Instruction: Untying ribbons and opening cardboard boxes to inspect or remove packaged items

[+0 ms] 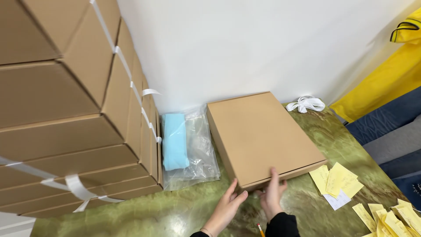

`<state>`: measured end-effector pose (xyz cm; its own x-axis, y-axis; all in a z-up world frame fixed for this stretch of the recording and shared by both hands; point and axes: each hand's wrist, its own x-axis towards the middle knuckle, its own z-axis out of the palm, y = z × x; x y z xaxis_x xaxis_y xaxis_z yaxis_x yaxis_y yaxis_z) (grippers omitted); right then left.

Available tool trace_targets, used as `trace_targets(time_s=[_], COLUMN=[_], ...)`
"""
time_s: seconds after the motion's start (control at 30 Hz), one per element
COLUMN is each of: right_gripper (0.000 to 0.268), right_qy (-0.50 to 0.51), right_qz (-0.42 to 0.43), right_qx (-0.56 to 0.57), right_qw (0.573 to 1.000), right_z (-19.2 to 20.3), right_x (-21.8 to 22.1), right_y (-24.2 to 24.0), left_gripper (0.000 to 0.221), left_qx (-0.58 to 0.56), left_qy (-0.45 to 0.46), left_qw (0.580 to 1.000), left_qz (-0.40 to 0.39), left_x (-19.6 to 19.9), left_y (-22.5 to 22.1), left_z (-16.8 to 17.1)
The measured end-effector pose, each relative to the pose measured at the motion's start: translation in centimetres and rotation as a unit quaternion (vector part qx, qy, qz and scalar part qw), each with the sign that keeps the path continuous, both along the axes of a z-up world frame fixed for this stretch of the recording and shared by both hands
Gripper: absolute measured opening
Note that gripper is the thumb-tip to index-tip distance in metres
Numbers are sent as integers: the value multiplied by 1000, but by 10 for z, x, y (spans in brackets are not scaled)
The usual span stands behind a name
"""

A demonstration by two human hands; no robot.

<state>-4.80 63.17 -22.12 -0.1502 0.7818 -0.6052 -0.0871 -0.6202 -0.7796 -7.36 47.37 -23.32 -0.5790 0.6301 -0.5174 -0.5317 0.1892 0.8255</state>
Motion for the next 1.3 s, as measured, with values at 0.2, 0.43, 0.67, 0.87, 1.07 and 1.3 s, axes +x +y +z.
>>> trace_targets(time_s=[0.2,0.43,0.67,0.87,1.07,1.3], right_gripper=[67,92,87,24,35,46], right_qy=[-71,-125,-107,69,142,224], right_qz=[110,360,287,209,316,397], right_qx=[1,-57,-13,72,152,291], right_qw=[991,923,952,973,926,841], right_z=[38,27,-15,-16,152,270], right_x=[-14,3,24,28,-1,-24], right_y=[-23,-10,2,11,-124,-251], left_gripper=[86,85,78,45,37,30], left_qx=[12,-61,-91,-3,32,-13], left_qy=[29,75,101,158,206,347], left_qw=[999,995,991,974,939,884], left_qz=[23,6,4,165,274,312], left_x=[-29,-41,-13,-41,-93,-134], left_y=[15,20,-49,-188,-342,-483], left_z=[9,13,3,-15,41,184])
